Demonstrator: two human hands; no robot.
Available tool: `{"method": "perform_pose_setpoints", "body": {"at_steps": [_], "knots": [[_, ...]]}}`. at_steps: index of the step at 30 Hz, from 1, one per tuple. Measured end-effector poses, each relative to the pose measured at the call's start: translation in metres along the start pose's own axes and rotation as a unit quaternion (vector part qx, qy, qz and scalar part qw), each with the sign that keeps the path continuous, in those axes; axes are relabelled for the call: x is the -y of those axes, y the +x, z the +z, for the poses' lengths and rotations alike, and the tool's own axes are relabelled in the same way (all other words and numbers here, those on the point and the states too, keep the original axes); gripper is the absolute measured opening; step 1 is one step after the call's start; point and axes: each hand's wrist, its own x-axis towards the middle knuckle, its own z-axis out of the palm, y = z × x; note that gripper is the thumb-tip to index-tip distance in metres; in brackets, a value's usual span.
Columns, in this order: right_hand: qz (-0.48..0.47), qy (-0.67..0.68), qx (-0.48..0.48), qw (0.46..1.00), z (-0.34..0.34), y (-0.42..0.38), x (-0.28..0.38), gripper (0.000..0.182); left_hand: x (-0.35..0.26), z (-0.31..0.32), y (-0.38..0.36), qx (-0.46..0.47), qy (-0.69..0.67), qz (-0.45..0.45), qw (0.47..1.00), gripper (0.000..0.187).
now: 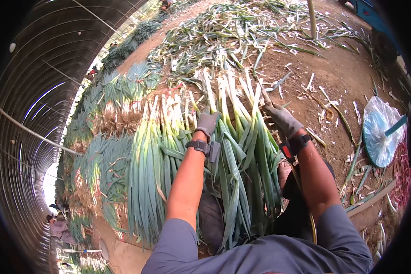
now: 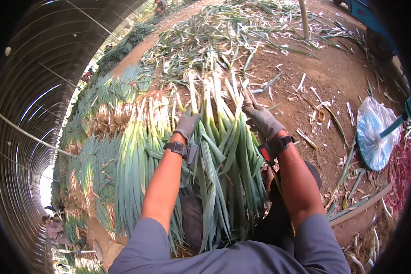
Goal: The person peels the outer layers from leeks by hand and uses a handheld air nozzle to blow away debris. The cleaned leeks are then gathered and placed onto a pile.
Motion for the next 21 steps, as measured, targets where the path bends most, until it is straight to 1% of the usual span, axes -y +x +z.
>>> {"method": "perform_pose_setpoints", "body": {"at_steps": [1, 2, 3, 4, 5, 6, 8, 9, 10, 11, 12, 13, 14, 15, 16, 17, 18, 19, 20, 21], "knots": [[-0.008, -0.009, -0.002, 1.000, -0.006, 0.005, -0.003, 0.046, -0.004, 0.009, 0.000, 0.012, 0.042, -0.064, 0.997, 0.080], [-0.016, -0.018, -0.003, 1.000, -0.011, 0.011, -0.008, 0.046, -0.004, 0.023, -0.010, -0.036, 0.012, -0.011, 0.999, 0.074], [-0.049, -0.066, -0.031, 0.996, -0.010, 0.014, -0.009, 0.050, -0.003, 0.032, -0.009, -0.008, 0.008, -0.019, 1.000, 0.077], [-0.044, -0.055, -0.017, 0.997, -0.009, 0.016, -0.011, 0.050, 0.000, 0.039, -0.009, 0.018, 0.006, -0.028, 0.999, 0.079], [-0.040, -0.044, -0.002, 0.998, -0.004, 0.020, -0.013, 0.051, 0.001, 0.049, -0.009, 0.009, 0.044, -0.062, 0.997, 0.079], [-0.036, -0.032, 0.011, 0.999, 0.002, 0.021, -0.012, 0.052, 0.024, 0.064, 0.003, 0.022, 0.081, -0.051, 0.995, 0.082], [0.006, -0.052, 0.001, 0.999, 0.015, 0.042, -0.025, 0.067, 0.047, 0.097, 0.014, -0.031, 0.135, -0.061, 0.988, 0.083], [0.002, -0.110, -0.015, 0.994, 0.018, 0.054, -0.031, 0.071, 0.037, 0.102, 0.011, -0.045, 0.129, -0.087, 0.987, 0.086], [0.000, -0.166, -0.029, 0.986, 0.023, 0.061, -0.035, 0.076, 0.018, 0.098, 0.007, -0.021, 0.162, -0.114, 0.980, 0.087], [0.002, -0.127, -0.026, 0.992, 0.034, 0.052, -0.026, 0.082, -0.006, 0.088, 0.001, 0.000, 0.196, -0.143, 0.970, 0.089], [-0.006, -0.135, -0.013, 0.991, 0.040, 0.053, -0.024, 0.082, -0.015, 0.083, 0.001, 0.022, 0.228, -0.171, 0.958, 0.090], [-0.016, -0.142, -0.002, 0.990, 0.042, 0.054, -0.020, 0.083, -0.018, 0.083, 0.004, 0.018, 0.282, -0.168, 0.945, 0.088], [-0.026, -0.150, 0.006, 0.988, 0.044, 0.056, -0.016, 0.084, -0.014, 0.084, 0.003, 0.000, 0.276, -0.143, 0.950, 0.088], [-0.040, -0.164, -0.014, 0.986, 0.048, 0.041, -0.005, 0.082, -0.018, 0.078, 0.006, 0.036, 0.196, -0.151, 0.968, 0.089], [-0.082, -0.138, 0.002, 0.987, 0.049, 0.074, -0.038, 0.079, -0.020, 0.071, 0.008, 0.073, 0.116, -0.160, 0.978, 0.090], [-0.075, -0.148, 0.024, 0.986, 0.048, 0.062, -0.022, 0.079, 0.032, 0.081, 0.038, 0.017, 0.148, -0.061, 0.987, 0.095], [-0.066, -0.156, 0.045, 0.985, 0.051, 0.049, -0.005, 0.079, 0.022, 0.072, 0.038, 0.074, 0.183, -0.041, 0.979, 0.092], [-0.100, -0.112, 0.071, 0.986, 0.052, 0.048, -0.012, 0.082, 0.011, 0.064, 0.038, 0.130, 0.216, -0.016, 0.968, 0.090], [-0.035, -0.104, 0.047, 0.993, 0.059, 0.066, -0.018, 0.084, -0.002, 0.055, 0.038, 0.182, 0.243, 0.012, 0.953, 0.088], [-0.030, -0.147, 0.015, 0.989, 0.062, 0.058, -0.012, 0.084, 0.026, 0.060, 0.057, 0.192, 0.255, 0.048, 0.947, 0.085]]}}
